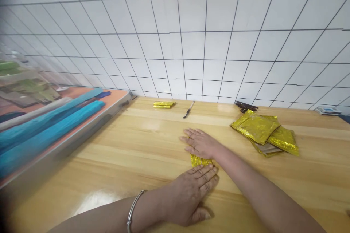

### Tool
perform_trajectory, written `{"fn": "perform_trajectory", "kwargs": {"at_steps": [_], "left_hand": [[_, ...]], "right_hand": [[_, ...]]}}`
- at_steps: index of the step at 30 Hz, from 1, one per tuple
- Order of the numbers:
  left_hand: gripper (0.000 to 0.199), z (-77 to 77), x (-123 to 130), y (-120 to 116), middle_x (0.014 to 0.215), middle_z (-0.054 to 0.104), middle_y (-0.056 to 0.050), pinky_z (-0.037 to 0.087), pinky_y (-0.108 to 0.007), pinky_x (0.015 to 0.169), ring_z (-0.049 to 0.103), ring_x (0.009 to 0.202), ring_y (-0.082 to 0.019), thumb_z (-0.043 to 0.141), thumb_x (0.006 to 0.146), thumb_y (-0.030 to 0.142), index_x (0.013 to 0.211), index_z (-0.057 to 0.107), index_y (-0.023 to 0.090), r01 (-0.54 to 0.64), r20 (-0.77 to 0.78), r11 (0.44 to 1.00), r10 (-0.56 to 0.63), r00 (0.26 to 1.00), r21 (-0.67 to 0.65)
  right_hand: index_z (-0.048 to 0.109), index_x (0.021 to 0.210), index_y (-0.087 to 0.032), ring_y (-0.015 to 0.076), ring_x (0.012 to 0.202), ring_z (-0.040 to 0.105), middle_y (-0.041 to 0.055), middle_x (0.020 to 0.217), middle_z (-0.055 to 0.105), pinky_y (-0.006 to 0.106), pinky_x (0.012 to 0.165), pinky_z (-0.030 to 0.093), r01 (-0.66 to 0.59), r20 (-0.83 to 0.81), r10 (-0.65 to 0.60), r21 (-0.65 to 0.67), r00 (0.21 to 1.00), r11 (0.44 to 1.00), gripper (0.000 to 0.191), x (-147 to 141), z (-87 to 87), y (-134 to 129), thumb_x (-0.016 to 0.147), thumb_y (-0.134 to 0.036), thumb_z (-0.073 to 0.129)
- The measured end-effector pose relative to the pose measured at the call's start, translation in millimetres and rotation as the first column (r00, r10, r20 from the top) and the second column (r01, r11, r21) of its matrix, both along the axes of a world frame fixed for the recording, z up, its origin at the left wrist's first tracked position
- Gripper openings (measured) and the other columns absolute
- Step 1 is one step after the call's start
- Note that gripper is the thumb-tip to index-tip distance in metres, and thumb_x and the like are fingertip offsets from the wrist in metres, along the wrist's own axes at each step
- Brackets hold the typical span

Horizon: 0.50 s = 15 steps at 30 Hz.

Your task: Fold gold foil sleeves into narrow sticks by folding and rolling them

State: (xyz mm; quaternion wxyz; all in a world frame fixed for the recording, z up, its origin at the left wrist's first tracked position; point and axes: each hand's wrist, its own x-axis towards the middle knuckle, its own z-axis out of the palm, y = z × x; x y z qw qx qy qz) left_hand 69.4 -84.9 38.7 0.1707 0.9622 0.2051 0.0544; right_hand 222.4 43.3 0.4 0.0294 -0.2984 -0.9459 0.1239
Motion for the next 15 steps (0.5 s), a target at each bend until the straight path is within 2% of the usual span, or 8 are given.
{"fn": "perform_trajectory", "kwargs": {"at_steps": [8, 12, 15], "left_hand": [[0.072, 0.4, 2.6, -5.3, 0.148, 0.013, -0.017, 0.011, -0.039, 0.113, 0.011, 0.137, -0.028, 0.031, 0.089, 0.054, 0.140, 0.021, 0.005, -0.012, -0.022, 1.000, 0.012, 1.000, 0.001], [0.074, 3.1, 5.9, -16.3, 0.147, 0.017, -0.017, 0.013, -0.040, 0.113, 0.012, 0.137, -0.028, 0.037, 0.087, 0.055, 0.140, 0.021, 0.006, 0.068, 0.009, 0.997, -0.068, 0.998, -0.036], [0.066, 5.9, 5.8, -17.5, 0.146, 0.023, -0.012, 0.015, -0.036, 0.114, 0.015, 0.137, -0.023, 0.038, 0.089, 0.050, 0.140, 0.025, 0.010, 0.201, 0.078, 0.977, -0.195, 0.978, -0.077]], "right_hand": [[0.023, 0.142, -0.029, 0.0216, 0.137, 0.011, 0.0026, 0.151, 0.011, 0.041, 0.109, 0.009, 0.063, -0.013, -0.062, 0.074, 0.998, 0.995, 0.056, -6.7, -8.9, 21.2, 0.091, -0.053, 0.022], [0.024, 0.141, -0.028, 0.0210, 0.137, 0.012, 0.0033, 0.151, 0.013, 0.040, 0.109, 0.009, 0.070, -0.013, -0.069, 0.097, 0.998, 0.993, 0.056, -7.0, -8.9, 20.5, 0.091, -0.054, 0.021], [0.025, 0.141, -0.028, 0.0212, 0.137, 0.013, 0.0035, 0.151, 0.012, 0.040, 0.109, 0.010, 0.074, -0.004, -0.074, 0.090, 0.997, 0.993, 0.057, -7.1, -8.1, 19.2, 0.091, -0.054, 0.022]]}}
